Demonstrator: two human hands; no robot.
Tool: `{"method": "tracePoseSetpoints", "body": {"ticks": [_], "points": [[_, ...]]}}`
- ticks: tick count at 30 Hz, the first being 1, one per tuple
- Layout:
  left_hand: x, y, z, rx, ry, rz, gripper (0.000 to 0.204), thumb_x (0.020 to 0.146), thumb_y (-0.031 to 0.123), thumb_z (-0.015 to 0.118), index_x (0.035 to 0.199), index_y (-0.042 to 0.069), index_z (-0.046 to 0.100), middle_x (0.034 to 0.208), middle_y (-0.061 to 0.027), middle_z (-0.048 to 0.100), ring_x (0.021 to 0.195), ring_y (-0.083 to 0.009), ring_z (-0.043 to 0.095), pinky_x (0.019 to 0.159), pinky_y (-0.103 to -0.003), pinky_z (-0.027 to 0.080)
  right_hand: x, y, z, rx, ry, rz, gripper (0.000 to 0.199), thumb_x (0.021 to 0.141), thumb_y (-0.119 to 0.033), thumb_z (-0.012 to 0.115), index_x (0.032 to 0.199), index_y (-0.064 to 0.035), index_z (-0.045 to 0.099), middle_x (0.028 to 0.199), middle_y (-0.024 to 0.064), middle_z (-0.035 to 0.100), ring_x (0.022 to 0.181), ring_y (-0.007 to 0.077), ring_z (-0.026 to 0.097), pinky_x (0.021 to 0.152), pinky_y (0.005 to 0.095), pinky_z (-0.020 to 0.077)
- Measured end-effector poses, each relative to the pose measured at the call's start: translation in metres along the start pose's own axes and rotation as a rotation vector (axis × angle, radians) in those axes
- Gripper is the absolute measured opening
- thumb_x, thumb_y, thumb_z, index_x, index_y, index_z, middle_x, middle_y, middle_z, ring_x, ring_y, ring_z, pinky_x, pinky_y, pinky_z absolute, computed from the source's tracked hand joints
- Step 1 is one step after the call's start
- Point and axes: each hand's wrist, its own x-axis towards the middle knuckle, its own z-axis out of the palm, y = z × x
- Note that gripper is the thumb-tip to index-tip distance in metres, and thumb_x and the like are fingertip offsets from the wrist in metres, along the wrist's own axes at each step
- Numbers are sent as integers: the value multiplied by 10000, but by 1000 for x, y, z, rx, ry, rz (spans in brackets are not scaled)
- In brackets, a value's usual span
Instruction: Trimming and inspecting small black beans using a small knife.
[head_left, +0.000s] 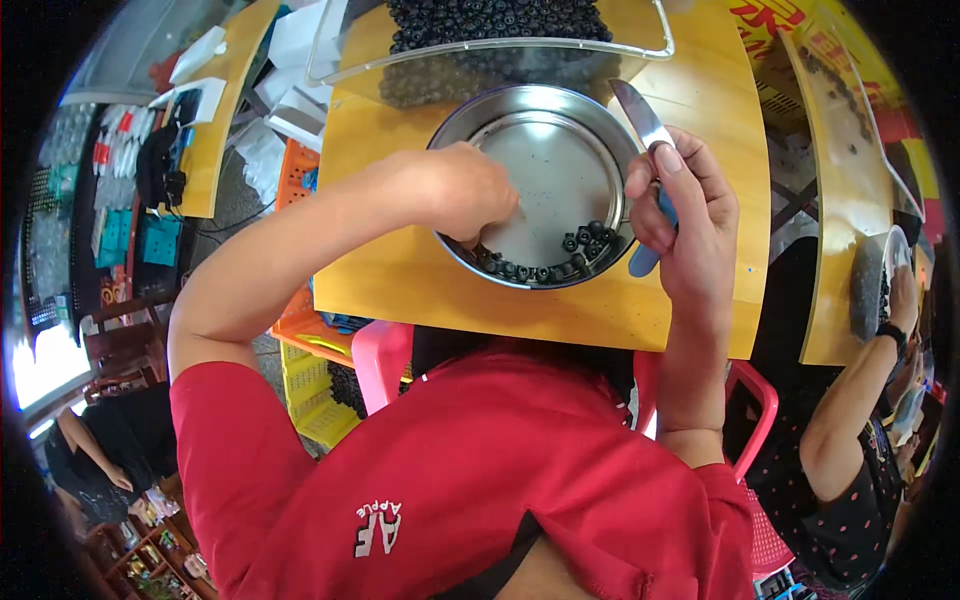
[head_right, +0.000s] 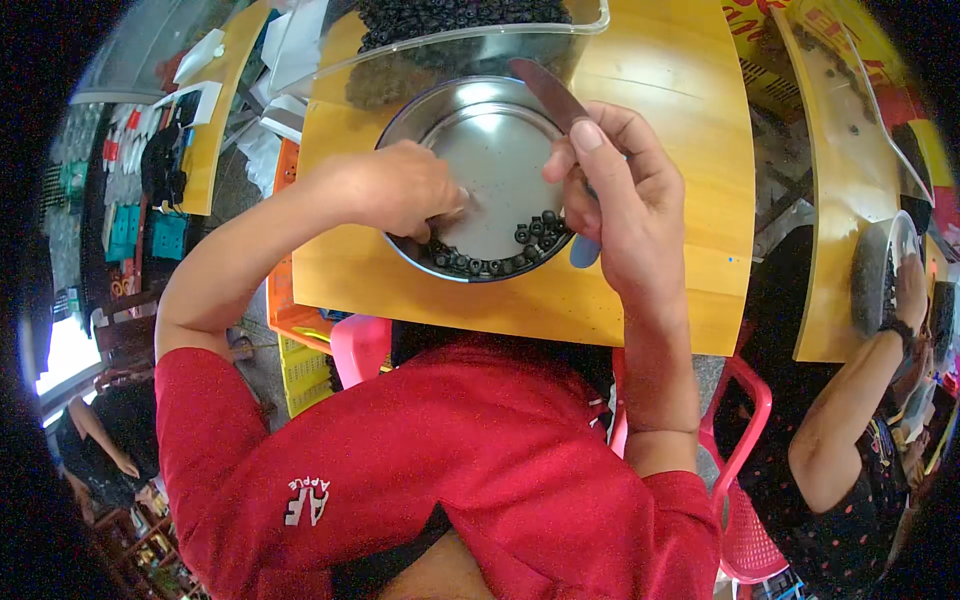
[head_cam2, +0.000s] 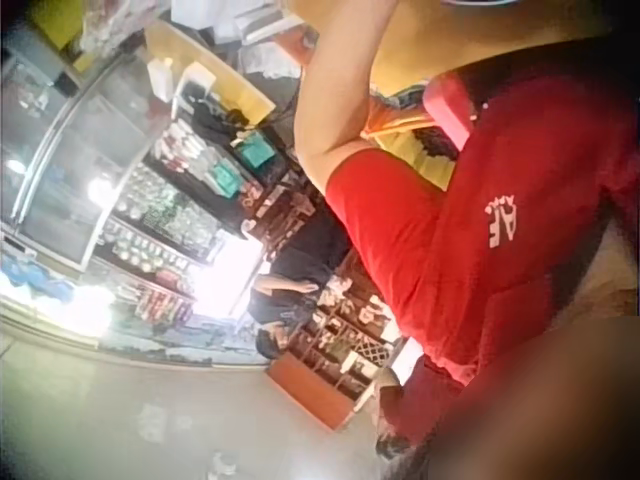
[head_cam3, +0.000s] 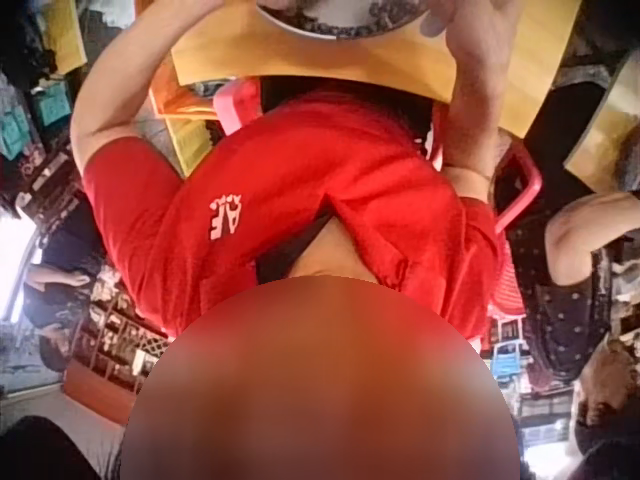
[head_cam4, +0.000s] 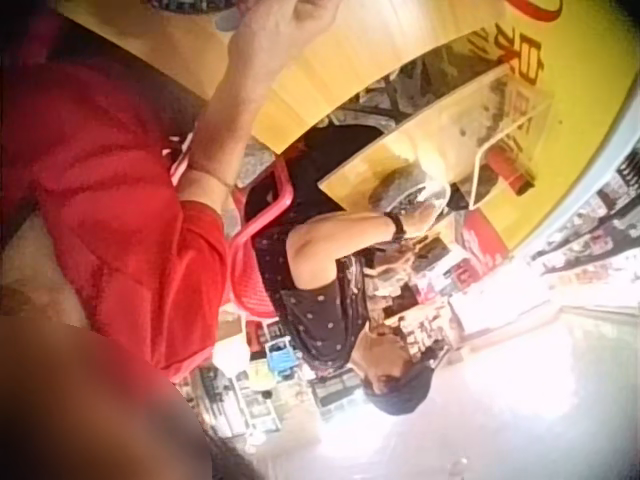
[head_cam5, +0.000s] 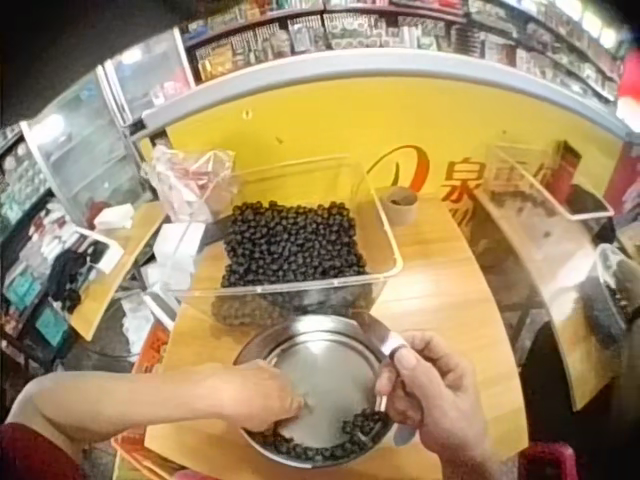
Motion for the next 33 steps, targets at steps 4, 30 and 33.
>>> {"method": "tracePoseSetpoints", "body": {"ticks": [4, 30, 33], "points": [[0, -9, 8, -355, 191, 30, 190, 738, 123, 644, 902, 29, 640, 808, -156, 657, 830, -347, 629, 744, -445, 483, 2, 0, 0, -14, 3, -2, 188, 965, -150, 478, 1080, -21, 550, 767, 49, 589, 444, 16, 338, 403, 173, 263], [22, 9, 2, -679, 825, 131, 181, 815, 78, 629, 978, 37, 559, 914, -133, 621, 812, -269, 619, 716, -358, 493, 1, -1, -1, 8, 28, -7, 187, 947, -129, 523, 1093, -15, 552, 758, 49, 587, 448, 12, 340, 401, 175, 265], [8, 23, 1, -1539, 758, 265, 221, 861, 65, 639, 1053, -1, 552, 861, -34, 608, 737, -83, 578, 658, -230, 479, 0, 0, 3, -38, 36, 29, 202, 926, -117, 561, 1099, -12, 550, 757, 44, 588, 456, 11, 351, 401, 174, 267]]}}
